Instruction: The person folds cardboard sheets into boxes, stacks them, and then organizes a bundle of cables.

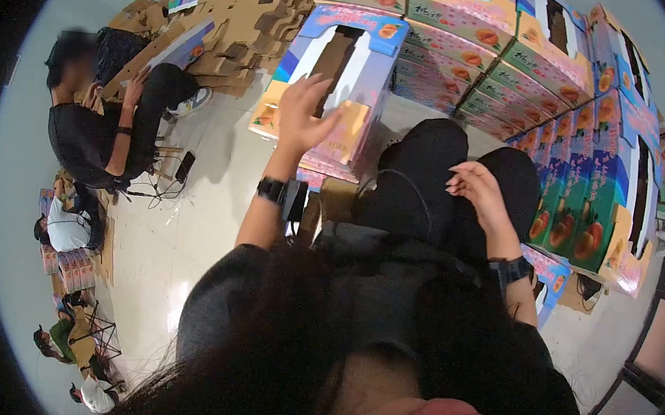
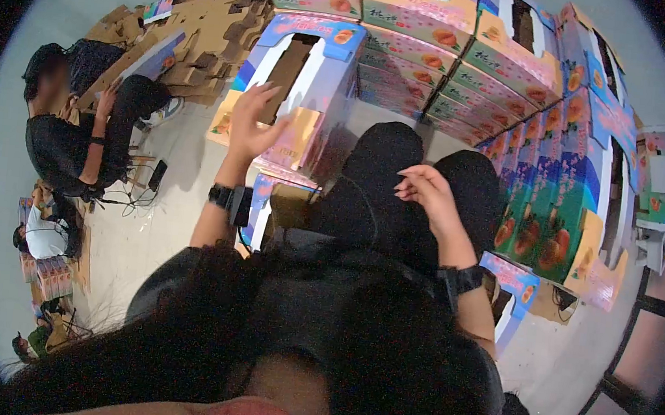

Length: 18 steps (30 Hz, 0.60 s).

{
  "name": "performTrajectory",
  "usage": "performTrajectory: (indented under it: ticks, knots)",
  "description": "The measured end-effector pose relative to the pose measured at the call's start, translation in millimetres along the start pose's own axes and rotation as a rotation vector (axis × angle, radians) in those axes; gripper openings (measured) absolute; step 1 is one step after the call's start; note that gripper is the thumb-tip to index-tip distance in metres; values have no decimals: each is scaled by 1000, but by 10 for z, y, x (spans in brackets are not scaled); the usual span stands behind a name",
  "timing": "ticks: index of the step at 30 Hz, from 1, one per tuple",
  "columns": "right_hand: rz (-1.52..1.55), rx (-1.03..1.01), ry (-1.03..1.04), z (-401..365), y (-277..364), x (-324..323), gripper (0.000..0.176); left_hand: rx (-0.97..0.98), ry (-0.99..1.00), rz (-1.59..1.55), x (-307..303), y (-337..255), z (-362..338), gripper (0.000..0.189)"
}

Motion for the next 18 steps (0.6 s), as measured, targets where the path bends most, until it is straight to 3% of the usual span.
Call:
performTrajectory:
  ticks: [1, 5, 12, 18]
  knots:
    - [-17, -1, 5, 6, -47, 8, 15, -52, 161, 80, 247, 27, 42, 65]
    - [-60, -24, 41, 9, -118, 10, 14, -130, 356, 256, 878, 71, 59, 85]
    - [-12, -50, 77, 32, -205, -53, 13, -477, 203, 305, 1001, 329, 43, 91]
    - [17, -23, 118, 88, -215, -60, 13, -506, 221, 293, 993, 327, 31, 93]
Point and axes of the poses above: each hand's wrist, its own z-axis towards the middle knuckle, its own x-axis out of the palm, y = z × x, the point moved 6 cm from there along z, towards the middle knuckle, and after that the axes turned 10 degrees about -z, right-handed, at the moved point
